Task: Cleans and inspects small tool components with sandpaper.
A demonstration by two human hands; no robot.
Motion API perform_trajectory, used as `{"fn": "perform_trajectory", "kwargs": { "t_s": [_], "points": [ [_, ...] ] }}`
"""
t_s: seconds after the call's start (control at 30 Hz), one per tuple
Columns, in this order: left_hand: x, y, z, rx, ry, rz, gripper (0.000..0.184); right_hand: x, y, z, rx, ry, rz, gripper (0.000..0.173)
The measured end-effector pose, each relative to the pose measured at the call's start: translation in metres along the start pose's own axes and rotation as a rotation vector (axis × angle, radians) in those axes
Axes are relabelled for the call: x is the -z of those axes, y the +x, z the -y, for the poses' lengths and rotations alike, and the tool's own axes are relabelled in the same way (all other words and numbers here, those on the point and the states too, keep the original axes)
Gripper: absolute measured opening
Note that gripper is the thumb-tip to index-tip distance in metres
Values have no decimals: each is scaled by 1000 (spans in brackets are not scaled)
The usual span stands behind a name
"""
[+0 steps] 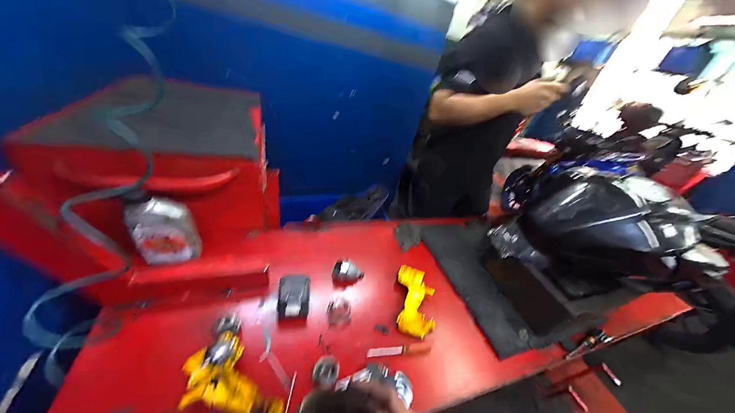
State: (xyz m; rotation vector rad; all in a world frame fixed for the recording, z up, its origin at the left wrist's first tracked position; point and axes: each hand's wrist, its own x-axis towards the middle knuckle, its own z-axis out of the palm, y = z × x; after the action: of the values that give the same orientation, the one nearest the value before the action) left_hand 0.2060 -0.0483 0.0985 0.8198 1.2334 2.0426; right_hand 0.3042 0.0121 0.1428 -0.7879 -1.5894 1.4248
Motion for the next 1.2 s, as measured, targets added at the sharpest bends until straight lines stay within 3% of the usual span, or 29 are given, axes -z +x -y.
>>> {"fn": "perform_trajectory", "kwargs": {
  "t_s": [0.27, 0.37, 0.5, 0.67, 0.8, 1.2],
  "points": [
    [4, -6, -20, 395, -326, -257, 35, -16, -9, -4, -156, 97, 82, 42],
    [8, -8, -26, 513, -431, -325, 33, -16, -7, 2, -225, 34, 170, 62],
    [5, -14, -29, 512, -398, -341, 39, -15, -7, -1, -191, -91, 206, 54],
    [9, -18, -29, 475, -264, -242, 36, -14, -3, 0, -321, 31, 121, 43],
    [22, -21, -21, 442, -174, -168, 32, -4, -5, -6, -322, 102, 185, 40],
    [20, -24, -13, 344, -47, -235, 23, -10, -10, 1, -427, 130, 120, 38]
  ]
}}
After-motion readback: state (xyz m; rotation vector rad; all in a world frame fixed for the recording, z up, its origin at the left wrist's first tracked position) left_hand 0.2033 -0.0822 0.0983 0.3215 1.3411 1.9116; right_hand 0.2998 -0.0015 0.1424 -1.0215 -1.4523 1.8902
